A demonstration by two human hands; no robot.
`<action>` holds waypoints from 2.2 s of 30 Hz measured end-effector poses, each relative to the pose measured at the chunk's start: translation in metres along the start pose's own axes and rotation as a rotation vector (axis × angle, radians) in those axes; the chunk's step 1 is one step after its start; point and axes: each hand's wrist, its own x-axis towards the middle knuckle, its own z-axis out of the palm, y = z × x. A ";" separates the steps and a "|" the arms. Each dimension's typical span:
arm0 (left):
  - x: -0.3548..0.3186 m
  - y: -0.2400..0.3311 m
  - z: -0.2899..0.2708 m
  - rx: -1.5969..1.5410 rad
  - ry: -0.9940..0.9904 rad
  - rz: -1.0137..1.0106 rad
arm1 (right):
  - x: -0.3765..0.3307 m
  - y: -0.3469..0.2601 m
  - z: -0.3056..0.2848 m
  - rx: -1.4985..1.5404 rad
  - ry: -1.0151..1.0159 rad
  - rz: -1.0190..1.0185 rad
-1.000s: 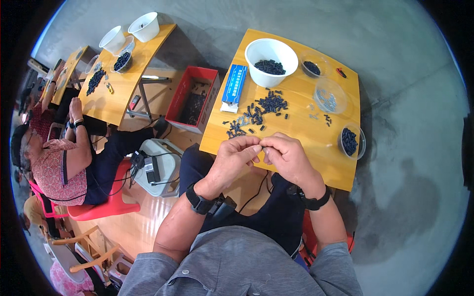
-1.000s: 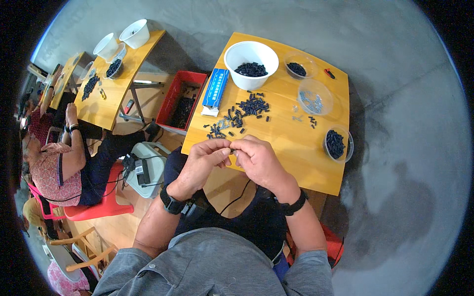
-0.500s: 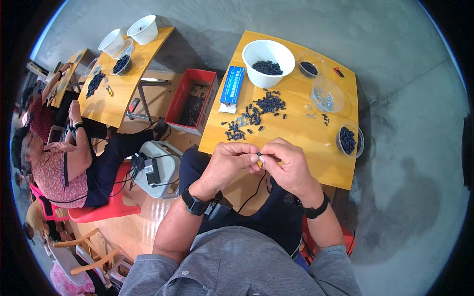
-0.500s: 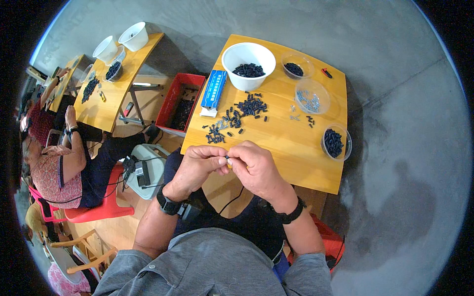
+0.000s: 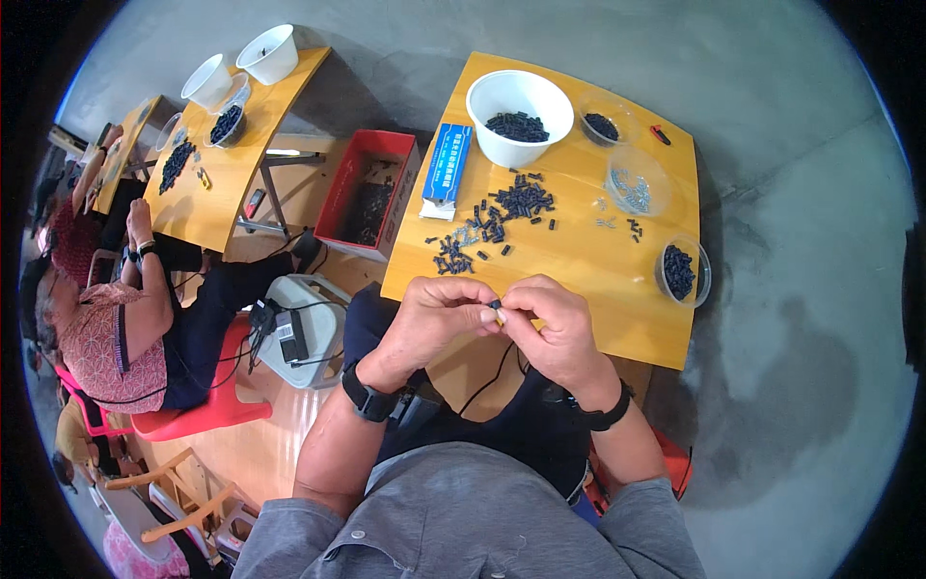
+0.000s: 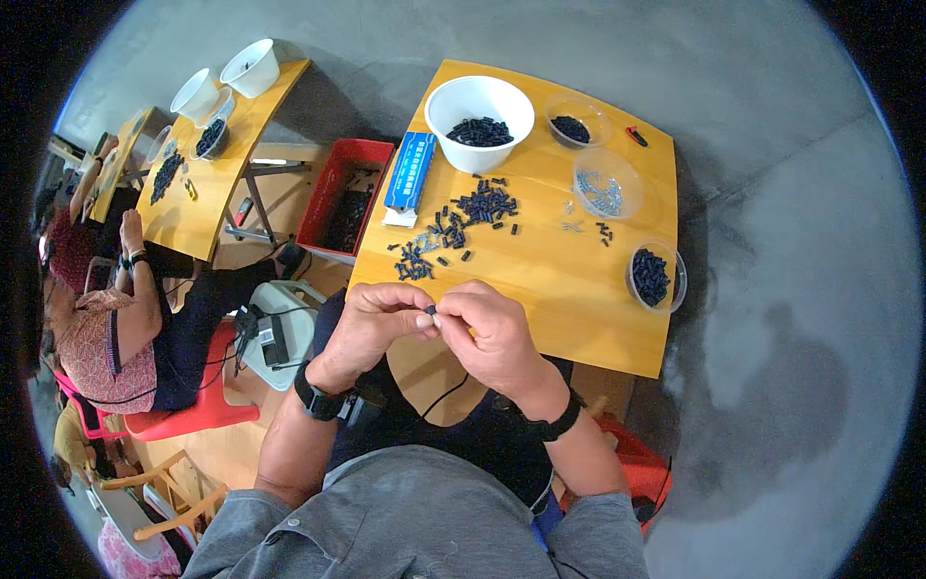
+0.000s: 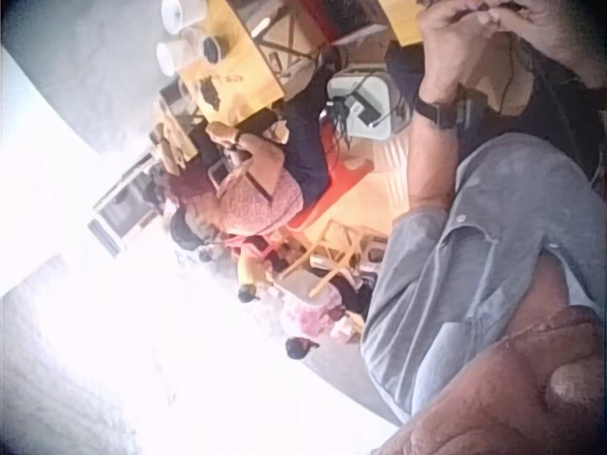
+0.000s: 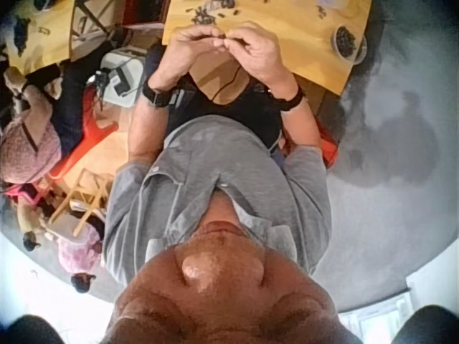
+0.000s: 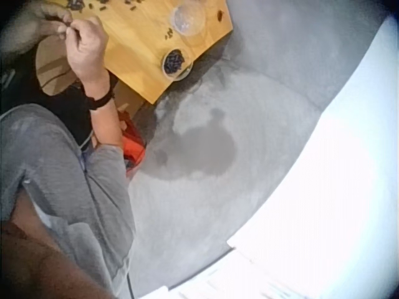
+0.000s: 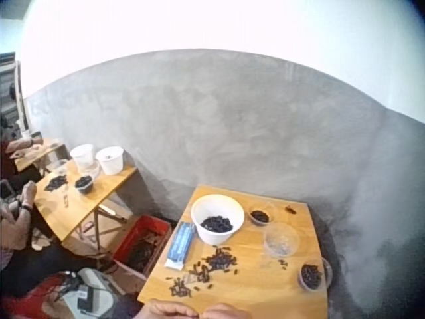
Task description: The person picks up a black plastic piece and a metal pin from the table and joins them together, repeating this assembly process multiple times.
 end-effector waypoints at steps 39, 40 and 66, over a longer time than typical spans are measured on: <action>0.008 -0.018 0.030 -0.353 0.220 -0.057 | -0.006 0.011 0.012 -0.347 0.214 -0.156; 0.010 -0.018 0.030 -0.374 0.227 -0.055 | -0.005 0.013 0.013 -0.332 0.234 -0.159; 0.008 -0.047 -0.008 -0.137 0.259 -0.211 | 0.008 0.183 -0.114 -0.846 0.274 0.496</action>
